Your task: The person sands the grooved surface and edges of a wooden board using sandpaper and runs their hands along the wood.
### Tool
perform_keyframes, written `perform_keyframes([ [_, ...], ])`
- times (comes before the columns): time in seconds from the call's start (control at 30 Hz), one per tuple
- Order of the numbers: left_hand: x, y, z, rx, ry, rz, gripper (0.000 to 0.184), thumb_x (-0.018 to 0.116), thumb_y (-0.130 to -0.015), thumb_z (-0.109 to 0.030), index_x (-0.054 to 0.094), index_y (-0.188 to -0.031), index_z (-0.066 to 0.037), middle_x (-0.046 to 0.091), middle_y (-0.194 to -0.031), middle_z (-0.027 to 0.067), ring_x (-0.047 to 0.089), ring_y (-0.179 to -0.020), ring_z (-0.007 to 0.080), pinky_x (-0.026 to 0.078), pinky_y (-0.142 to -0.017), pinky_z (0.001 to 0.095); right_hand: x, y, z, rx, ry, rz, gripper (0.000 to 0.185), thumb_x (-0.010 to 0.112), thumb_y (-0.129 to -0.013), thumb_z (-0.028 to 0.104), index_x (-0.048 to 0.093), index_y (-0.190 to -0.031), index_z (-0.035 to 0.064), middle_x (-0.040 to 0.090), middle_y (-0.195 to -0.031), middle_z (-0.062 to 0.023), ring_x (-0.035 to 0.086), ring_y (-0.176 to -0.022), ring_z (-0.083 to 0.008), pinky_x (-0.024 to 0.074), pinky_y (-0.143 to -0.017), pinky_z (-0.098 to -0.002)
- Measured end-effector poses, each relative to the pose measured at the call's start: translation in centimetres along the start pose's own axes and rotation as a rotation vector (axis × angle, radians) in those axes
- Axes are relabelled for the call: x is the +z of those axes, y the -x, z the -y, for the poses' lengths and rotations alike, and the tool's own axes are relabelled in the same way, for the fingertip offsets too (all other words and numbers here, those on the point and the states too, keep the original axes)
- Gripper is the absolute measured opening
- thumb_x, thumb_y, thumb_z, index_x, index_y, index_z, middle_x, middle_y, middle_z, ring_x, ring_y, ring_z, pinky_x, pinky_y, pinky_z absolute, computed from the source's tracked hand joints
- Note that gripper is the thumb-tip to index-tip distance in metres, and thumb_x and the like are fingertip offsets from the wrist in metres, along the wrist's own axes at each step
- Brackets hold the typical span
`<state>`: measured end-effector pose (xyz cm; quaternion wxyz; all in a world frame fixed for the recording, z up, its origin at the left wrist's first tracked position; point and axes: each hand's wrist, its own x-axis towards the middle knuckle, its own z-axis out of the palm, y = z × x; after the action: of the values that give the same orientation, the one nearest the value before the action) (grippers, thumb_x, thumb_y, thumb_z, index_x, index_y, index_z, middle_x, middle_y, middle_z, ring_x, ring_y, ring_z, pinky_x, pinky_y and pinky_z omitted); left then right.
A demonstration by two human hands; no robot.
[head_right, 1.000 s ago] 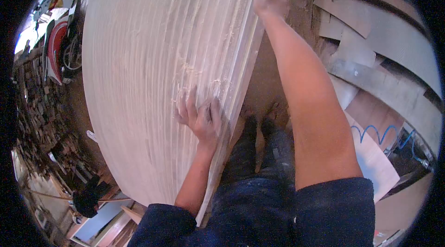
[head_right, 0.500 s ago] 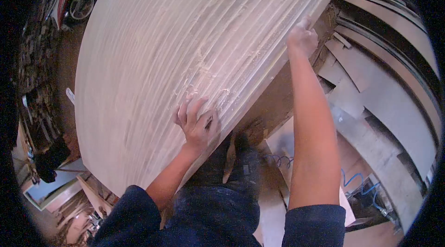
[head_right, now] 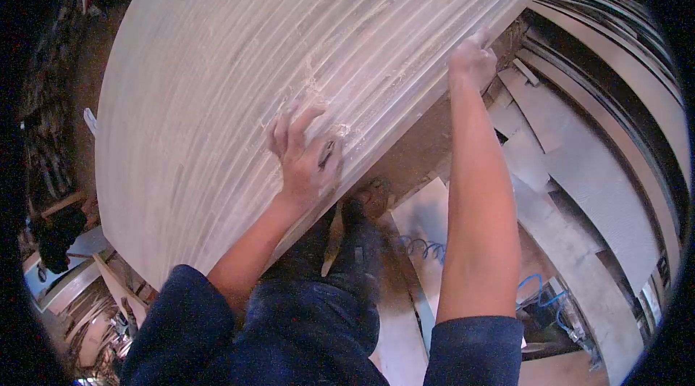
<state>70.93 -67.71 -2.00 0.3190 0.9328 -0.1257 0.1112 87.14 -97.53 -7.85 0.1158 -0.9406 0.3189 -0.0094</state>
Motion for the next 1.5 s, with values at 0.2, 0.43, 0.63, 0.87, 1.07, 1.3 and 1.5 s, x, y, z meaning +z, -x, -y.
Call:
perform_keyframes([
  [0.2, -0.3, 1.2, 0.5, -0.046, -0.003, -0.003, 0.014, 0.080, -0.072, -0.011, 0.069, -0.081, -0.011, 0.055, -0.131, 0.0072, 0.038, -0.136, 0.0361, 0.025, -0.110, 0.0514, 0.8, -0.8, -0.7, -0.053, 0.145, 0.063, 0.074, 0.036, -0.102, 0.048, 0.060, -0.110, -0.0210, 0.061, -0.121, -0.0377, 0.060, -0.114, -0.0487, 0.0454, -0.100, -0.0487],
  [0.43, -1.0, 2.8, 0.9, -0.072, -0.044, -0.021, 0.015, 0.080, -0.070, -0.010, 0.069, -0.080, -0.011, 0.056, -0.128, 0.0074, 0.040, -0.135, 0.0356, 0.027, -0.108, 0.0514, -0.6, 0.2, 1.2, 0.367, -0.494, -0.030, 0.060, 0.039, -0.101, 0.039, 0.048, -0.127, -0.0138, 0.063, -0.117, -0.0366, 0.062, -0.112, -0.0453, 0.0461, -0.100, -0.0476],
  [0.63, 0.4, 0.7, 0.0, -0.033, -0.028, -0.045, 0.019, 0.082, -0.067, -0.010, 0.072, -0.083, -0.012, 0.059, -0.124, 0.0069, 0.044, -0.132, 0.0359, 0.028, -0.108, 0.0498, 0.8, -0.3, -0.3, 0.141, -0.191, -0.023, 0.080, 0.037, -0.100, 0.054, 0.060, -0.111, -0.0215, 0.060, -0.122, -0.0393, 0.057, -0.119, -0.0474, 0.0422, -0.105, -0.0469],
  [0.87, -0.4, 2.8, 0.8, -0.023, -0.063, -0.057, 0.018, 0.081, -0.068, -0.010, 0.072, -0.083, -0.013, 0.058, -0.126, 0.0056, 0.041, -0.134, 0.0361, 0.027, -0.107, 0.0498, -1.7, 0.9, 2.2, 0.410, -0.437, -0.012, 0.075, 0.041, -0.099, 0.049, 0.056, -0.120, -0.0212, 0.061, -0.122, -0.0374, 0.058, -0.120, -0.0458, 0.0431, -0.105, -0.0469],
  [1.07, 1.0, -0.5, -0.3, 0.018, -0.038, -0.072, 0.018, 0.083, -0.068, -0.011, 0.073, -0.083, -0.013, 0.057, -0.128, 0.0060, 0.042, -0.132, 0.0361, 0.027, -0.107, 0.0493, -2.2, 1.2, 2.4, 0.389, -0.500, 0.038, 0.054, 0.037, -0.102, 0.036, 0.051, -0.130, -0.0090, 0.062, -0.119, -0.0359, 0.060, -0.116, -0.0464, 0.0468, -0.101, -0.0490],
  [1.3, -2.1, 6.0, 1.5, -0.039, -0.097, -0.081, 0.016, 0.083, -0.068, -0.012, 0.074, -0.081, -0.013, 0.060, -0.123, 0.0057, 0.045, -0.128, 0.0343, 0.030, -0.105, 0.0472, -0.7, 0.2, 0.6, 0.061, 0.047, 0.106, 0.049, 0.035, -0.103, 0.025, 0.041, -0.143, -0.0029, 0.061, -0.123, -0.0352, 0.061, -0.116, -0.0447, 0.0469, -0.101, -0.0480],
  [1.5, 3.0, -2.5, -1.5, 0.004, -0.071, -0.107, 0.017, 0.081, -0.071, -0.015, 0.070, -0.084, -0.013, 0.059, -0.124, 0.0037, 0.045, -0.129, 0.0340, 0.029, -0.106, 0.0505, 1.3, -1.2, -1.0, 0.030, -0.047, 0.069, 0.049, 0.037, -0.103, 0.021, 0.037, -0.146, -0.0023, 0.062, -0.121, -0.0341, 0.064, -0.110, -0.0437, 0.0501, -0.095, -0.0491],
])
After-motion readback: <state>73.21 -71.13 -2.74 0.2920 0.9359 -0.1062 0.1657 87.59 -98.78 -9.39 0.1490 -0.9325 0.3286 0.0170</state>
